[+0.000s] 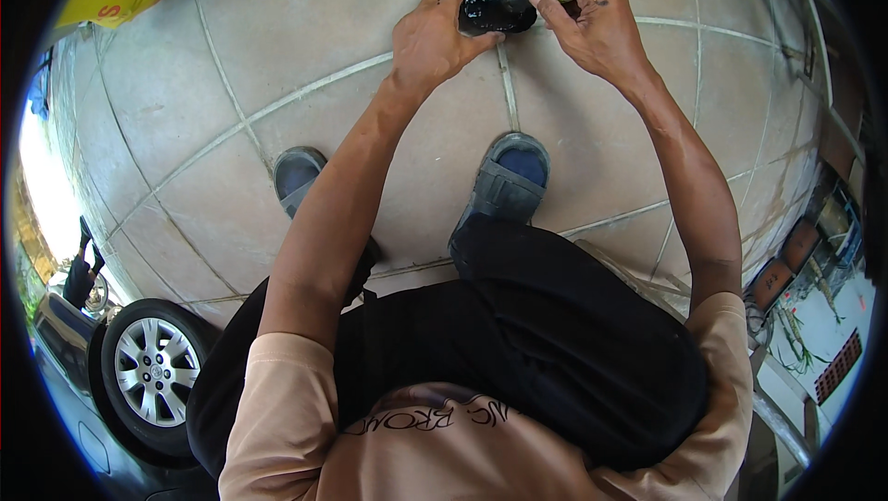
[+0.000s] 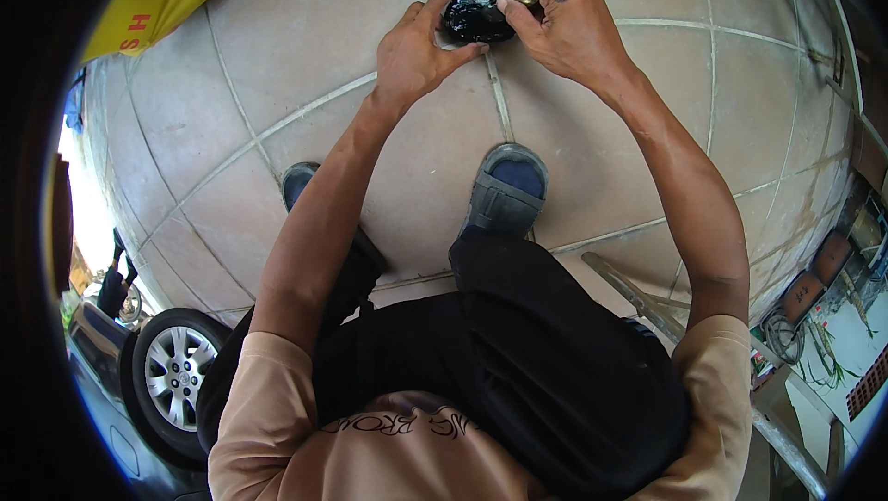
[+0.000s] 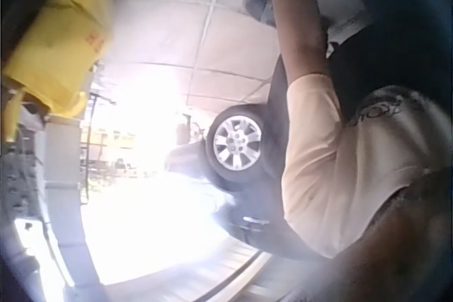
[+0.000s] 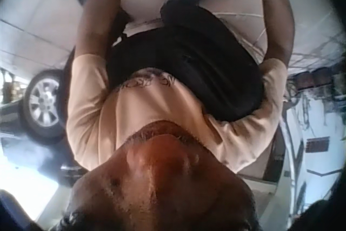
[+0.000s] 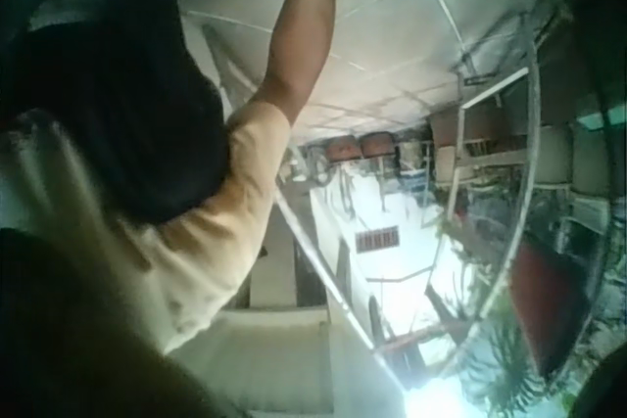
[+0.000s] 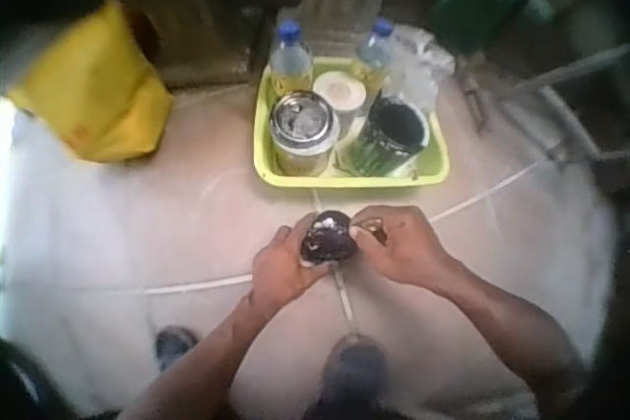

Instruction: Preparing and mixing black paint in a small container using a brush and water.

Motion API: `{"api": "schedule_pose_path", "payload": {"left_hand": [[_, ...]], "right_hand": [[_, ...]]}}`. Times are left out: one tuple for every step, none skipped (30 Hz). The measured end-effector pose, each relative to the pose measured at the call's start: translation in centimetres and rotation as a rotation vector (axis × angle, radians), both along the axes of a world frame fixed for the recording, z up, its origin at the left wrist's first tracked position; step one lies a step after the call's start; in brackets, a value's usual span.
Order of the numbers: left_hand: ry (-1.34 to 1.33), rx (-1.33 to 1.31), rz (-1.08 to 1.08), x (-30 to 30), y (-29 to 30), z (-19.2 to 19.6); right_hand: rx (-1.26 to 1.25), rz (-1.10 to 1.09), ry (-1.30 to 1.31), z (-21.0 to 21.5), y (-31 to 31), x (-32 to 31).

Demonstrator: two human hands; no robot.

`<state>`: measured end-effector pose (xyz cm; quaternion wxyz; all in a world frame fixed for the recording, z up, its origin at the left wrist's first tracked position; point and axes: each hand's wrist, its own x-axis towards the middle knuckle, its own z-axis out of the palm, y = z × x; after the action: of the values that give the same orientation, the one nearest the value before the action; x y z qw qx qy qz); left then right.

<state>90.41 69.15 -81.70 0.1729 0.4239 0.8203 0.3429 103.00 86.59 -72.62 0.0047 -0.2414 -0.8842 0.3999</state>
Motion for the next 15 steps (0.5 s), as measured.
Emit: {"api": "schedule_pose_path", "payload": {"left_hand": [[-0.001,0.0,-0.005,-0.1,0.0,-0.1],[0.012,0.008,0.0,-0.1,0.0,-0.1],[0.025,0.016,0.005,-0.1,-0.1,-0.2],[0.023,0.016,0.0,-0.1,0.0,-0.1],[0.023,0.002,0.001,-0.1,0.0,0.0],[0.023,-0.013,0.002,-0.1,0.1,0.1],[0.023,-0.013,-0.001,-0.1,0.1,0.2],[0.013,-0.017,-0.006,-0.1,0.2,0.2],[0.004,-0.021,-0.01,0.0,0.2,0.2],[0.006,-0.021,-0.011,-0.1,0.2,0.1],[0.006,-0.021,-0.013,-0.1,0.2,0.0],[0.006,-0.021,-0.015,-0.1,0.2,-0.1],[0.007,-0.022,-0.013,-0.1,0.2,-0.2],[0.013,-0.009,-0.014,-0.1,0.1,-0.2],[0.019,0.004,-0.014,-0.2,0.0,-0.3]], "right_hand": [[0.05,0.005,-0.007,0.2,0.1,-0.1],[0.049,0.0,-0.008,0.2,0.0,-0.1],[0.021,-0.013,0.029,0.1,-0.1,-0.1],[-0.006,-0.027,0.065,0.0,-0.3,-0.2],[-0.006,-0.031,0.064,-0.2,-0.4,-0.3],[-0.035,-0.007,0.077,-0.5,-0.7,-0.5],[-0.063,0.018,0.09,-0.8,-0.8,-0.6],[-0.063,0.015,0.09,-1.2,-0.8,-0.6],[-0.025,-0.014,0.159,-1.6,-0.7,-0.7],[0.013,-0.042,0.229,-1.9,-0.6,-0.9],[0.013,-0.043,0.231,-2.1,-0.4,-0.8],[0.045,-0.048,0.206,-2.2,-0.1,-0.7],[0.076,-0.051,0.183,-2.2,0.1,-0.6],[0.075,-0.05,0.184,-2.2,0.2,-0.4],[0.082,-0.064,0.187,-2.1,0.3,-0.2]]}}
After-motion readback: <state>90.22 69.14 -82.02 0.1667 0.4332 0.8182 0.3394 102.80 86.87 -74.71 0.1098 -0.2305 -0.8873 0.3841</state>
